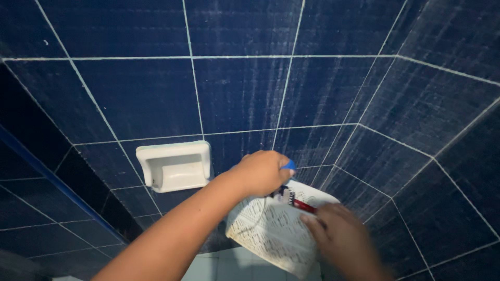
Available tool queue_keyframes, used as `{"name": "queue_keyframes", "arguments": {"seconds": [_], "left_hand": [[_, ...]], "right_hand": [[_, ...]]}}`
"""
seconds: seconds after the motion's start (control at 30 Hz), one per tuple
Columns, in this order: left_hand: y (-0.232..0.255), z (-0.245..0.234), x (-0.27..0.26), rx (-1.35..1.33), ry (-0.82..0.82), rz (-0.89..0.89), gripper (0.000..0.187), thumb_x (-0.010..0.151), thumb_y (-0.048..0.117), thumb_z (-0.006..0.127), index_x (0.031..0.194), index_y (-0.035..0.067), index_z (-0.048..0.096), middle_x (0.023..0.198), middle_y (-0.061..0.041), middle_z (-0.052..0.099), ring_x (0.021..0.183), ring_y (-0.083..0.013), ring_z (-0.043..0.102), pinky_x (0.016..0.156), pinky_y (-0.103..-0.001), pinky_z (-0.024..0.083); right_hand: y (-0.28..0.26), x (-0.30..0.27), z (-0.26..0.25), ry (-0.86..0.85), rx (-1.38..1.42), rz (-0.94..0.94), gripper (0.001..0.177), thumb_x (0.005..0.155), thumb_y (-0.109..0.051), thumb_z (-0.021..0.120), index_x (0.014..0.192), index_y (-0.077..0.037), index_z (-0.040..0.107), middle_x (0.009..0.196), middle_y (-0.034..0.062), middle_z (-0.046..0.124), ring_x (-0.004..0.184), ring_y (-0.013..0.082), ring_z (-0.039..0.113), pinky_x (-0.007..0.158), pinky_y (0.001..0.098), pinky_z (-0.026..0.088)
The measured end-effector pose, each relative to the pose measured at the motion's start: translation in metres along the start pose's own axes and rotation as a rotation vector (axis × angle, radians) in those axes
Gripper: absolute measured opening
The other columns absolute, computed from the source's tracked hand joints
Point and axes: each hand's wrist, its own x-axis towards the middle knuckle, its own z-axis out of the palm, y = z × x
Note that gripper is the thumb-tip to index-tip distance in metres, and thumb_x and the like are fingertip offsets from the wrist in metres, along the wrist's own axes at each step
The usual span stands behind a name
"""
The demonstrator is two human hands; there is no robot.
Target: The person transfers various small bathroom items from a blue plastic bag into a white wall-mounted basket. Items include a green scrubbing brush, small packets, and other toiletries. The person then hangs the basket back on the wall.
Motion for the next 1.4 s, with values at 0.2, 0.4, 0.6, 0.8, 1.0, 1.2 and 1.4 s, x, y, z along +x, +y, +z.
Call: {"name": "queue_keyframes", "arguments": {"seconds": [0.2,0.4,0.6,0.8,1.0,1.2,1.4], "left_hand": [[0.02,-0.03,-0.012,0.011,-0.044,-0.068,0.03,0.093,0.04,0.061,0.107,0.019,0.076,0.105,-0.014,0.076,0.102,-0.0349,0.07,0.093,-0.049,0.053],[0.01,-0.027,-0.015,0.013,-0.102,-0.036,0.03,0.089,0.039,0.061,0.11,0.025,0.078,0.105,-0.012,0.076,0.101,-0.0336,0.072,0.092,-0.047,0.055],[-0.019,-0.004,0.0,0.015,-0.018,0.006,0.038,0.093,0.046,0.06,0.105,0.013,0.073,0.101,-0.016,0.075,0.099,-0.037,0.07,0.086,-0.051,0.051],[-0.073,-0.01,0.003,-0.255,0.147,-0.028,0.039,0.099,0.041,0.058,0.1,0.005,0.073,0.091,-0.016,0.075,0.083,-0.0282,0.071,0.078,-0.039,0.055],[-0.089,-0.036,-0.005,-0.719,0.188,-0.307,0.04,0.101,0.039,0.055,0.099,0.003,0.073,0.088,-0.008,0.075,0.075,-0.0143,0.067,0.072,-0.033,0.055],[-0.087,-0.036,-0.005,-0.818,0.168,-0.31,0.037,0.101,0.038,0.055,0.1,0.004,0.072,0.088,-0.006,0.076,0.076,-0.0135,0.069,0.073,-0.031,0.056],[-0.095,-0.035,-0.018,-0.774,0.211,-0.3,0.039,0.101,0.038,0.057,0.099,0.003,0.073,0.087,-0.008,0.076,0.075,-0.0142,0.067,0.072,-0.031,0.055]], "right_hand": [[-0.012,0.03,-0.014,-0.04,0.041,0.141,0.045,0.089,-0.048,0.06,0.077,-0.006,0.071,0.077,0.0144,0.069,0.075,0.0311,0.069,0.071,0.0458,0.054],[-0.006,0.082,-0.009,-0.288,0.265,0.101,0.041,0.095,-0.043,0.058,0.086,-0.007,0.074,0.071,0.0094,0.072,0.066,0.0227,0.068,0.067,0.0395,0.054],[-0.012,0.117,-0.019,-0.36,0.509,-0.001,0.04,0.1,-0.035,0.058,0.087,0.0,0.072,0.069,0.0048,0.068,0.063,0.015,0.062,0.058,0.0339,0.051],[0.039,0.112,-0.03,-0.048,0.876,0.252,0.024,0.091,-0.029,0.064,0.106,-0.01,0.068,0.089,-0.0006,0.07,0.076,0.0114,0.066,0.061,0.0326,0.057],[0.086,0.049,0.077,-0.462,0.923,0.395,0.035,0.088,-0.035,0.068,0.113,-0.012,0.068,0.093,0.0019,0.072,0.076,0.0155,0.069,0.059,0.0376,0.062],[0.024,0.034,0.166,-0.561,0.703,0.72,0.048,0.09,-0.045,0.06,0.128,-0.017,0.063,0.093,0.0094,0.072,0.08,0.0253,0.069,0.057,0.0394,0.059],[0.074,0.064,0.169,-0.169,1.336,0.653,0.042,0.091,-0.012,0.06,0.132,-0.006,0.055,0.11,0.0249,0.064,0.094,0.0402,0.062,0.074,0.0547,0.048]]}}
